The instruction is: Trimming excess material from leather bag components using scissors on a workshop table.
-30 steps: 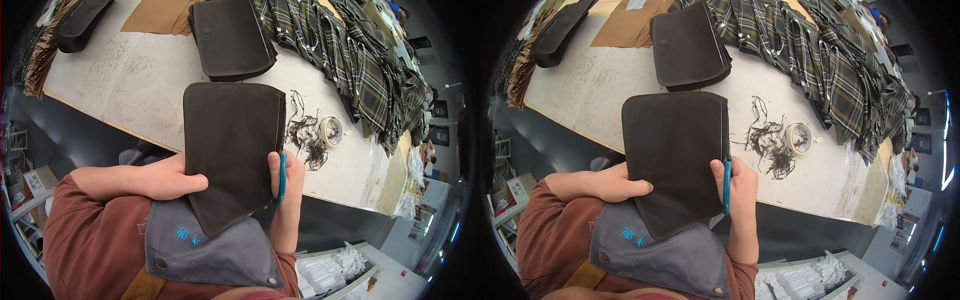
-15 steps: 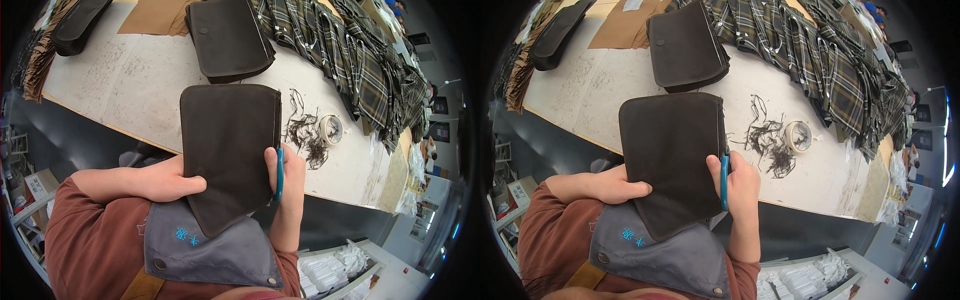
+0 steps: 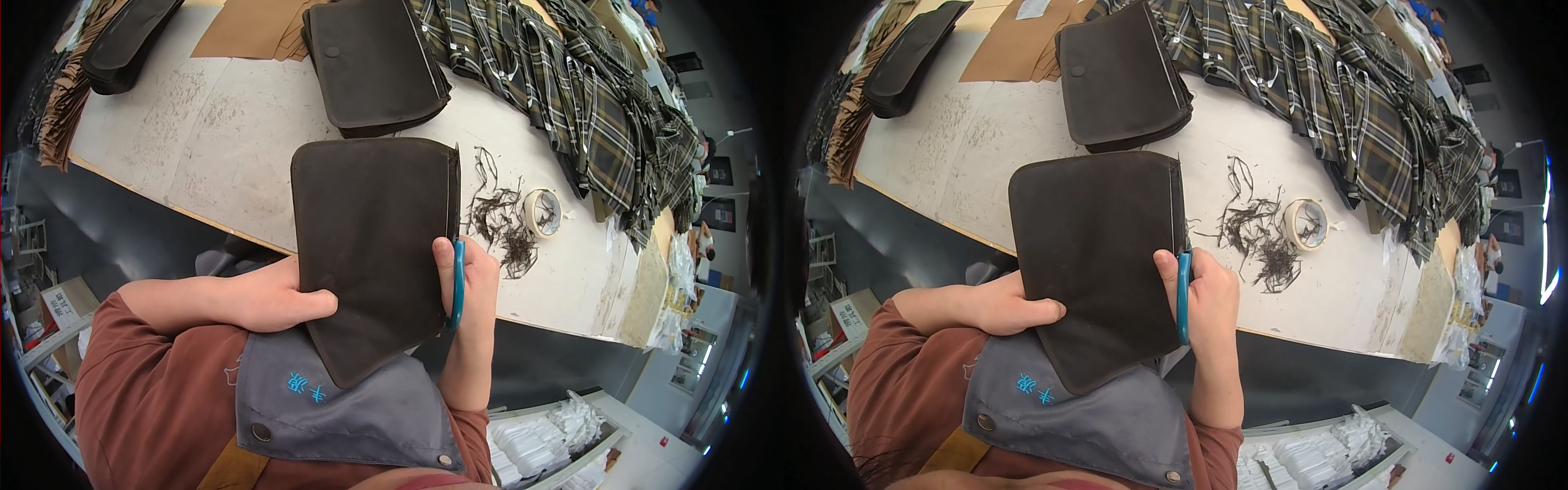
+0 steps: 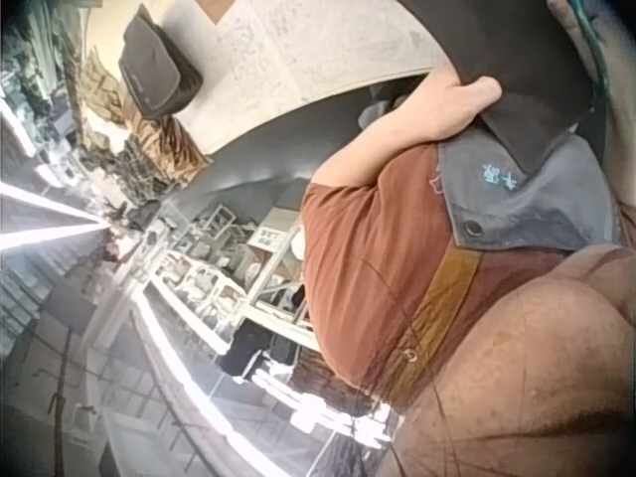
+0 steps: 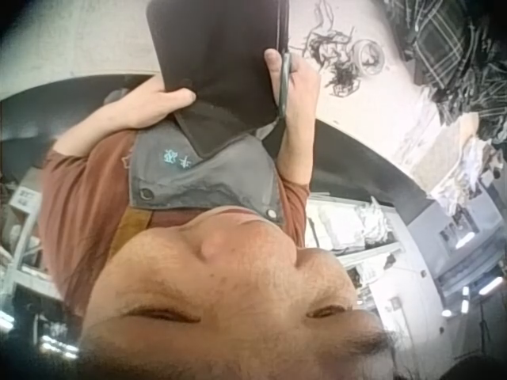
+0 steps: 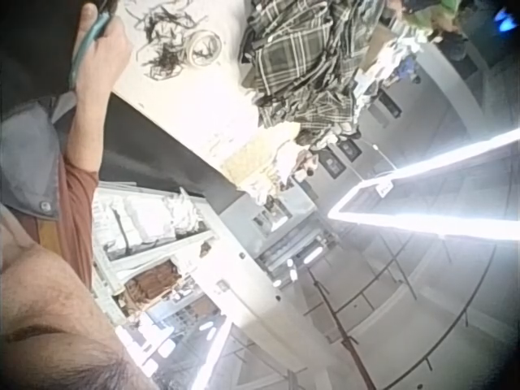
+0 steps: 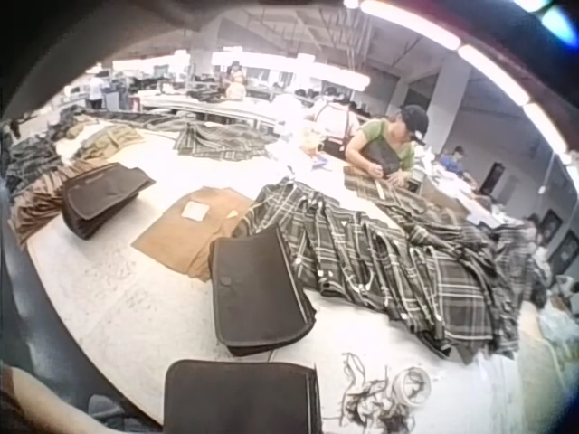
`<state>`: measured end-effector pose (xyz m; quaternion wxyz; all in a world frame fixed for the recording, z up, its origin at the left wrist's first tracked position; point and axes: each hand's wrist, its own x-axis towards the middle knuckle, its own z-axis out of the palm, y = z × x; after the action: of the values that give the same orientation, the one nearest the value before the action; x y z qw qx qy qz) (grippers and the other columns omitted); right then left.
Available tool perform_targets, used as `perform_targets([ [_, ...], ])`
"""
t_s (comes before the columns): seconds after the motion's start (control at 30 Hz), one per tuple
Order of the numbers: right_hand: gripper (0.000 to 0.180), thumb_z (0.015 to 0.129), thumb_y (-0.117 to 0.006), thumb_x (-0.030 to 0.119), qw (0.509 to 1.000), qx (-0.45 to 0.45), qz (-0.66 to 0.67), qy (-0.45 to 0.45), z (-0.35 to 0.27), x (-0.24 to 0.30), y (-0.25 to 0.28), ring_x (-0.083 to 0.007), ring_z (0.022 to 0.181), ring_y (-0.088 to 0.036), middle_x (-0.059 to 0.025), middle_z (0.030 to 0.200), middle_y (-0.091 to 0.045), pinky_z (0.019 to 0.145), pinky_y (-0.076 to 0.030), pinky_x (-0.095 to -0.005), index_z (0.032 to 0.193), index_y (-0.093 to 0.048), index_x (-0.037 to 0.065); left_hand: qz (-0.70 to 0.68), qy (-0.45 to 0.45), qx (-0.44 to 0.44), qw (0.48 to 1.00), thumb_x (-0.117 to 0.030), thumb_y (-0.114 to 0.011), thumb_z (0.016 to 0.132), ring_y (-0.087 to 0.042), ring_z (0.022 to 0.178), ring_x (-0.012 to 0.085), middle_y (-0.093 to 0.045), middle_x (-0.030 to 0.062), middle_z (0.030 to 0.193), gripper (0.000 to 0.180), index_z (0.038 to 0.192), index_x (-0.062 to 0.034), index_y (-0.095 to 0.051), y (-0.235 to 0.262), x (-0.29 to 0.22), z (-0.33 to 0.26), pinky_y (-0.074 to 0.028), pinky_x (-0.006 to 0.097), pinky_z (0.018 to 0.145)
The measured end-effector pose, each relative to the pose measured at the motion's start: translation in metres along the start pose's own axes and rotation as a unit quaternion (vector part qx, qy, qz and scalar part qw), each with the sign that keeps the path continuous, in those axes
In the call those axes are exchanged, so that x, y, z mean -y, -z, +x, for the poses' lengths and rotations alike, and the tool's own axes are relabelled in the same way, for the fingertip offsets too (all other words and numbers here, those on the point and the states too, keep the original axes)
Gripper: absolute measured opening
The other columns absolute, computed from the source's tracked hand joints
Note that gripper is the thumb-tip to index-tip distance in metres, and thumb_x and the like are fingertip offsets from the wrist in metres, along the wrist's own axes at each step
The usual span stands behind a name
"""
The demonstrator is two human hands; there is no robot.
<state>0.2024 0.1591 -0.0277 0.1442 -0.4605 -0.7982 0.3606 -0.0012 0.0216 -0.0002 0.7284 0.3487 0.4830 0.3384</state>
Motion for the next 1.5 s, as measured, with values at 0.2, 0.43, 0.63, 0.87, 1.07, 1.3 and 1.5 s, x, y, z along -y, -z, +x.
perform_targets([
  [0.2, 0.058, 0.085, -0.062, 0.047, 1.0, -0.001, 0.014, -0.008, 0.001, 0.001, -0.002, -0.0216, 0.042, -0.035, -0.01, 0.046, -0.038, 0.044, -0.035, -0.0327, 0.057, -0.04, 0.001, -0.002, 0.01, 0.001, 1.0, -0.007, -0.043, 0.083, -0.049, 0.112, 0.0202, -0.052, 0.0147, 0.121, 0.046, 0.127, 0.0057, -0.04, 0.002, -0.001, 0.0, -0.039, 0.033, 0.097],
  [0.43, 0.058, 0.085, -0.063, 0.046, 1.0, 0.007, 0.018, -0.013, 0.003, 0.002, -0.003, -0.0213, 0.041, -0.035, -0.011, 0.046, -0.039, 0.043, -0.034, -0.0325, 0.057, -0.041, 0.0, -0.006, 0.022, 0.005, 1.0, -0.007, -0.043, 0.082, -0.048, 0.112, 0.0203, -0.051, 0.0145, 0.121, 0.046, 0.126, 0.0053, -0.041, 0.005, 0.0, 0.001, -0.039, 0.033, 0.096],
  [0.63, 0.058, 0.085, -0.063, 0.046, 1.0, 0.006, 0.019, -0.013, 0.006, 0.006, -0.008, -0.0224, 0.041, -0.035, -0.0112, 0.045, -0.039, 0.043, -0.035, -0.0327, 0.056, -0.042, 0.0, -0.02, 0.018, -0.005, 1.0, -0.007, -0.045, 0.082, -0.047, 0.114, 0.0207, -0.05, 0.014, 0.123, 0.047, 0.128, 0.0047, -0.04, 0.011, 0.003, -0.001, -0.039, 0.034, 0.097],
  [0.87, 0.058, 0.083, -0.06, 0.052, 0.999, 0.021, -0.029, 0.004, 0.011, 0.013, -0.006, -0.035, 0.047, -0.048, -0.015, 0.049, -0.045, 0.049, -0.04, -0.0391, 0.061, -0.045, 0.001, -0.023, 0.021, -0.015, 0.999, -0.005, -0.045, 0.083, -0.049, 0.111, 0.0183, -0.053, 0.0124, 0.12, 0.044, 0.126, 0.004, -0.045, 0.013, 0.007, -0.008, -0.041, 0.033, 0.094],
  [1.07, 0.046, 0.085, -0.062, 0.042, 0.996, -0.013, 0.082, -0.027, 0.013, 0.012, -0.001, -0.0329, 0.054, -0.05, -0.0174, 0.058, -0.049, 0.054, -0.042, -0.0374, 0.075, -0.047, 0.0, -0.101, 0.062, -0.128, 0.985, -0.003, -0.05, 0.084, -0.053, 0.109, 0.0205, -0.055, 0.0108, 0.119, 0.039, 0.122, 0.0023, -0.049, 0.012, 0.024, -0.025, -0.044, 0.035, 0.092],
  [1.3, 0.026, 0.078, -0.069, 0.014, 0.827, 0.087, 0.549, -0.081, -0.02, -0.02, -0.006, -0.0162, 0.085, -0.061, -0.0121, 0.093, -0.06, 0.07, -0.049, -0.0269, 0.082, -0.044, 0.008, -0.309, -0.063, -0.13, 0.94, -0.007, -0.049, 0.089, -0.052, 0.111, 0.0207, -0.053, 0.0107, 0.123, 0.037, 0.125, 0.0014, -0.047, 0.019, 0.036, -0.022, -0.042, 0.033, 0.096],
  [1.5, 0.024, 0.078, -0.062, 0.0, 0.861, -0.04, 0.495, -0.11, -0.02, 0.003, -0.017, -0.0072, 0.074, -0.048, 0.0027, 0.079, -0.045, 0.068, -0.04, -0.0224, 0.081, -0.042, 0.012, -0.119, -0.008, -0.077, 0.99, -0.016, -0.056, 0.092, -0.05, 0.11, 0.017, -0.05, 0.0076, 0.128, 0.042, 0.129, 0.0, -0.044, 0.042, 0.064, -0.032, -0.041, 0.031, 0.095],
])
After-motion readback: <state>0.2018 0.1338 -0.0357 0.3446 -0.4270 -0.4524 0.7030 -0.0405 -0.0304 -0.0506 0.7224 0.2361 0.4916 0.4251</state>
